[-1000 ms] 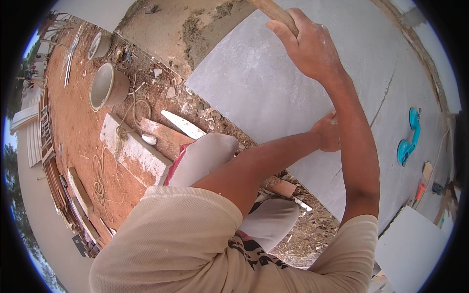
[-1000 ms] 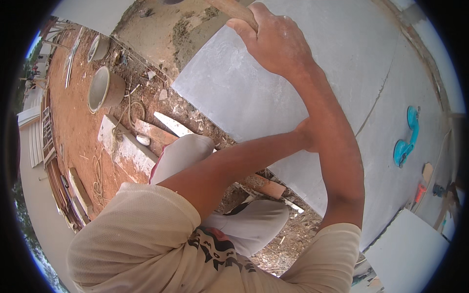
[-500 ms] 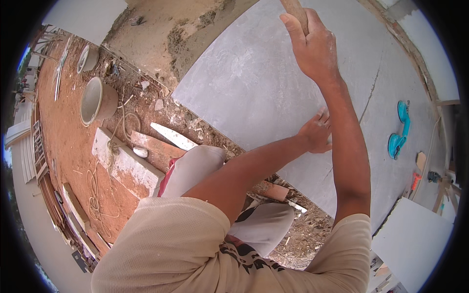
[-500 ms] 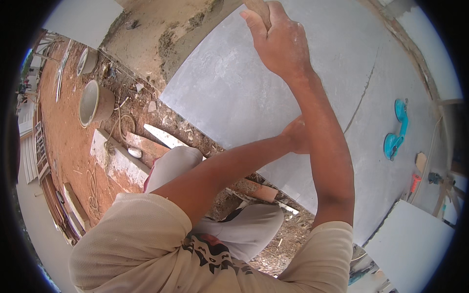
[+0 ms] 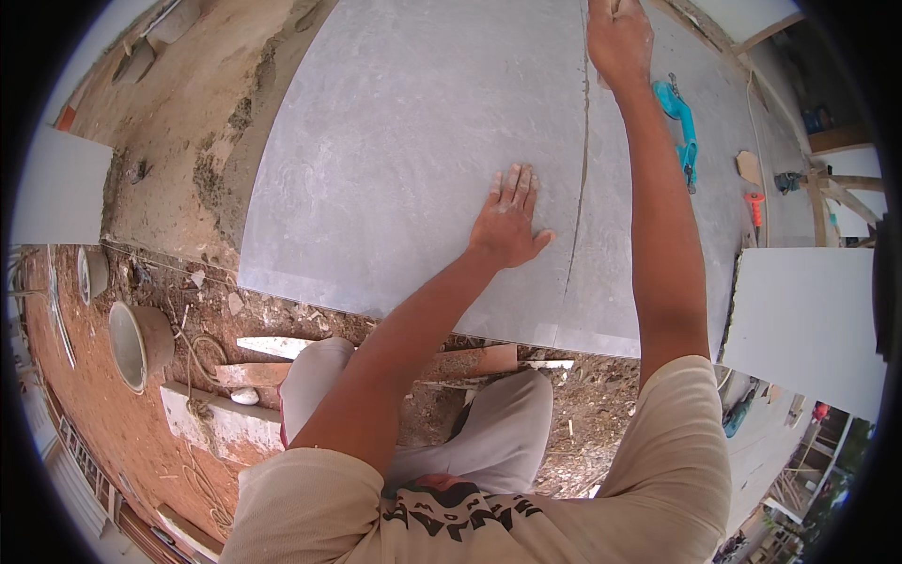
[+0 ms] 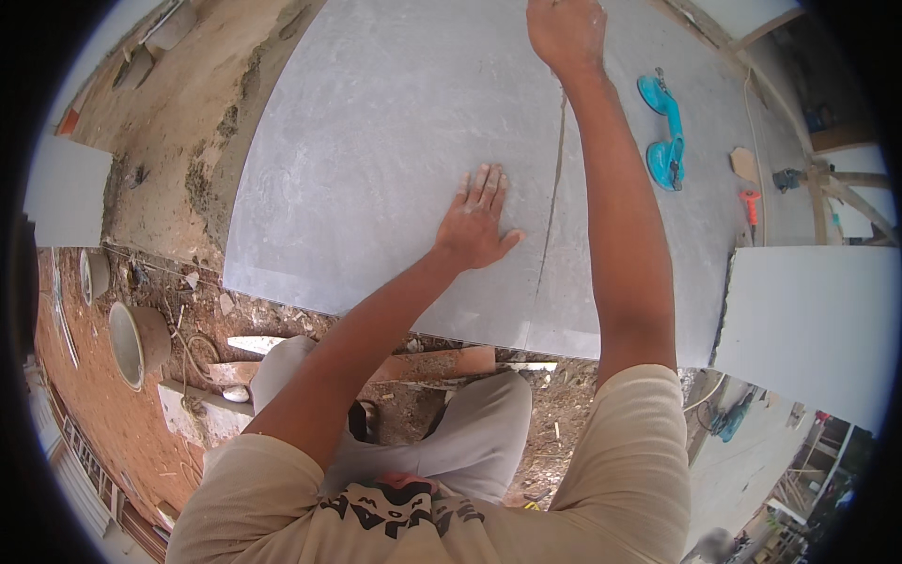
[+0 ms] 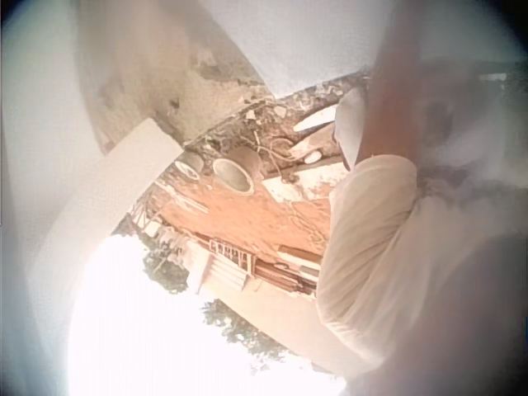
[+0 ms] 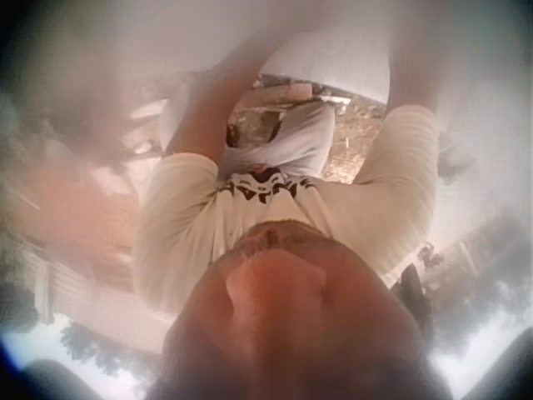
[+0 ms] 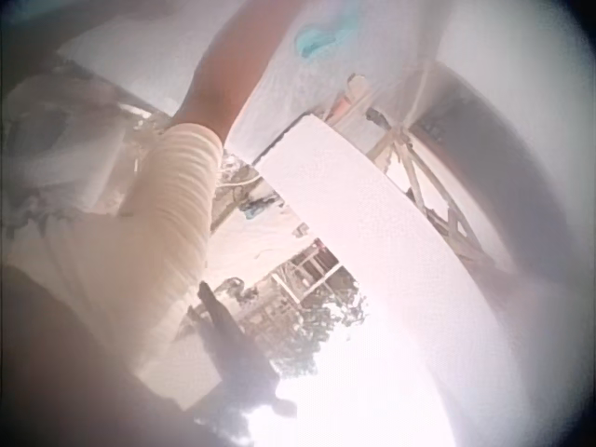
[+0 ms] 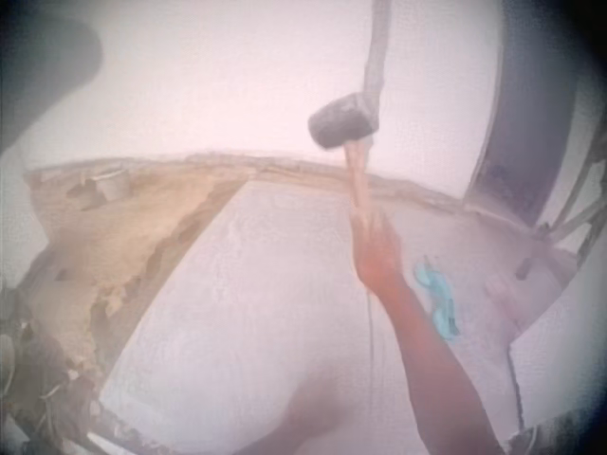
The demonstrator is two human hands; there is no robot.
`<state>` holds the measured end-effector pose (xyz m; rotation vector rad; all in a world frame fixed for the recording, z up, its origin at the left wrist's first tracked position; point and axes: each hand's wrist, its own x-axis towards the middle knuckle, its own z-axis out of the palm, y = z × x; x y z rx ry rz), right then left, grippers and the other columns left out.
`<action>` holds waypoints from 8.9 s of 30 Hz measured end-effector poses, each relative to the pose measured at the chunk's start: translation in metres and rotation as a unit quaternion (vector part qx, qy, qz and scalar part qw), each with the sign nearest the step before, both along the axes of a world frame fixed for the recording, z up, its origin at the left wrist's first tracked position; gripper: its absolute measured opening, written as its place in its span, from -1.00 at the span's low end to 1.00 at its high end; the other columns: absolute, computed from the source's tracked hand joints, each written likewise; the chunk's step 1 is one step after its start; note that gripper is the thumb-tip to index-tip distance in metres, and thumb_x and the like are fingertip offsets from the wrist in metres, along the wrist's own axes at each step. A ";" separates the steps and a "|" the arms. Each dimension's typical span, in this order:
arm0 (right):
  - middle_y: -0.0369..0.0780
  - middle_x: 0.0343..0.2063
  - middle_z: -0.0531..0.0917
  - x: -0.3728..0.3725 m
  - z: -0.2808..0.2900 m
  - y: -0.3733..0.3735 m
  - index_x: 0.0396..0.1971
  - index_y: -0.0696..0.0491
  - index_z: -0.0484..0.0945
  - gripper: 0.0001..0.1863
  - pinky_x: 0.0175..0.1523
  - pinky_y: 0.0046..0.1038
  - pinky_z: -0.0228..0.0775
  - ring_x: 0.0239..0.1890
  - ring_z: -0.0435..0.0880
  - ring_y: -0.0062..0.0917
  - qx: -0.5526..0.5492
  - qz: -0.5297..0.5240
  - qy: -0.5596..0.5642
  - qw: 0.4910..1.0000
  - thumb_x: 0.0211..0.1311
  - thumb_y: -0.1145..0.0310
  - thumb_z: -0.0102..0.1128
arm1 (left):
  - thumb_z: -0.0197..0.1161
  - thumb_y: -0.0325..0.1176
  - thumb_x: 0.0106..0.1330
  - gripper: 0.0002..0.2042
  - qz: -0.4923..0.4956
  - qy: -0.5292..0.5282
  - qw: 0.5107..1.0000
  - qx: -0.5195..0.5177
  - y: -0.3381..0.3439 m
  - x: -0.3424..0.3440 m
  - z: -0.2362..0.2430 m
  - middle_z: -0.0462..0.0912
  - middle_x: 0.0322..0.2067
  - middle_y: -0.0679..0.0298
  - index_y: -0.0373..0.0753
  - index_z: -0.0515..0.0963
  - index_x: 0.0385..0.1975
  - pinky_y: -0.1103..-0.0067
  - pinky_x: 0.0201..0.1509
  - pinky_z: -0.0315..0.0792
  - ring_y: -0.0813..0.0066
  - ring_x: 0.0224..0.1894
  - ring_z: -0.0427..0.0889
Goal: The person spreads cement on the floor using a trowel, then places a large tile onto the prepared surface. They use a rubber mallet to tap the tile into place and adjust its alignment.
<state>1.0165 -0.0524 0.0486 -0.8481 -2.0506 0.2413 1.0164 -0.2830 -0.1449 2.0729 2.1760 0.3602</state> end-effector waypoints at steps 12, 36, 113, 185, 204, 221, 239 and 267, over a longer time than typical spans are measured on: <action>0.19 -0.22 0.60 0.157 -0.028 0.013 -0.01 0.19 0.44 -0.47 -0.02 -0.05 0.39 -0.16 0.62 0.02 -0.166 -0.137 -0.104 0.971 0.45 -0.05 -0.04 | -0.27 0.29 0.45 -0.11 -0.001 0.049 0.999 -0.024 0.001 0.005 -0.001 -0.18 0.52 0.01 -0.41 -0.14 0.48 0.22 0.60 -0.34 0.15 0.57 -0.31; 0.06 -0.43 0.66 0.313 -0.048 -0.267 -0.01 0.21 0.51 -0.42 -0.19 -0.13 0.44 -0.31 0.68 -0.08 -0.428 -0.166 -0.164 0.873 0.35 -0.07 0.12 | -0.19 0.05 0.52 -0.34 -0.100 0.065 0.992 0.040 -0.026 0.040 -0.016 0.00 0.49 0.09 -0.27 0.06 0.46 0.18 0.58 -0.23 0.12 0.55 -0.11; -0.18 -0.71 0.54 0.424 -0.172 -0.545 -0.38 0.21 0.53 -0.51 -0.64 -0.28 0.41 -0.75 0.54 -0.40 -0.737 -0.168 -0.355 0.550 0.43 0.02 -0.03 | 0.30 -0.03 0.21 -0.46 0.180 -0.245 0.948 -0.091 -0.425 -0.041 0.235 0.43 0.10 0.03 -0.28 0.41 0.04 0.18 0.13 0.48 -0.05 0.13 0.48; -0.11 -0.73 0.59 -0.669 0.227 -0.154 -0.66 0.23 0.55 -0.37 -0.59 -0.28 0.46 -0.74 0.61 -0.34 -0.681 -0.030 -0.445 0.581 0.40 -0.05 0.04 | 0.41 0.27 -0.12 -0.18 0.232 -0.354 0.695 -0.580 -0.273 -1.017 0.506 0.65 -0.04 -0.17 -0.47 0.65 -0.11 0.28 0.14 0.47 -0.02 0.05 0.64; 0.08 -0.22 0.68 -1.016 0.067 0.100 -0.10 0.24 0.56 -0.46 0.04 -0.11 0.46 -0.07 0.66 -0.05 -0.545 0.082 -0.484 0.680 0.38 -0.03 0.04 | 0.30 0.00 0.21 -0.45 0.679 -0.247 0.661 -0.201 -0.117 -1.653 0.245 0.58 -0.22 0.08 -0.42 0.55 -0.06 0.08 -0.07 0.46 0.09 -0.14 0.53; -0.01 -0.12 0.68 -0.905 -0.128 0.057 -0.03 0.07 0.56 -0.58 0.08 -0.13 0.43 0.02 0.62 -0.10 -0.510 -0.015 -0.316 0.800 0.32 0.05 0.14 | 0.32 -0.08 0.29 -0.48 0.657 -0.249 0.711 0.025 -0.040 -1.743 0.113 0.58 -0.02 -0.09 -0.41 0.55 0.05 0.22 0.02 0.49 0.04 -0.02 0.58; -0.12 -0.34 0.74 -0.883 -0.087 0.026 -0.16 0.17 0.63 -0.62 -0.15 -0.30 0.55 -0.29 0.73 -0.33 -0.566 -0.123 0.038 0.814 0.30 0.13 0.14 | 0.18 -0.20 0.43 -0.72 0.039 0.053 0.922 0.381 0.191 -1.491 0.321 0.61 -0.19 0.12 -0.32 0.55 -0.11 0.29 -0.11 0.42 0.17 -0.20 0.56; -0.21 -0.19 0.62 -0.762 0.014 -0.178 0.13 0.10 0.46 -0.60 -0.11 -0.47 0.50 -0.15 0.61 -0.55 -0.488 -0.233 0.627 0.561 0.50 0.14 -0.04 | 0.25 -0.45 0.15 -0.61 -0.871 -0.172 0.455 0.072 0.225 -0.890 0.235 0.54 -0.01 0.08 -0.31 0.53 0.03 0.26 0.16 0.48 0.11 0.12 0.55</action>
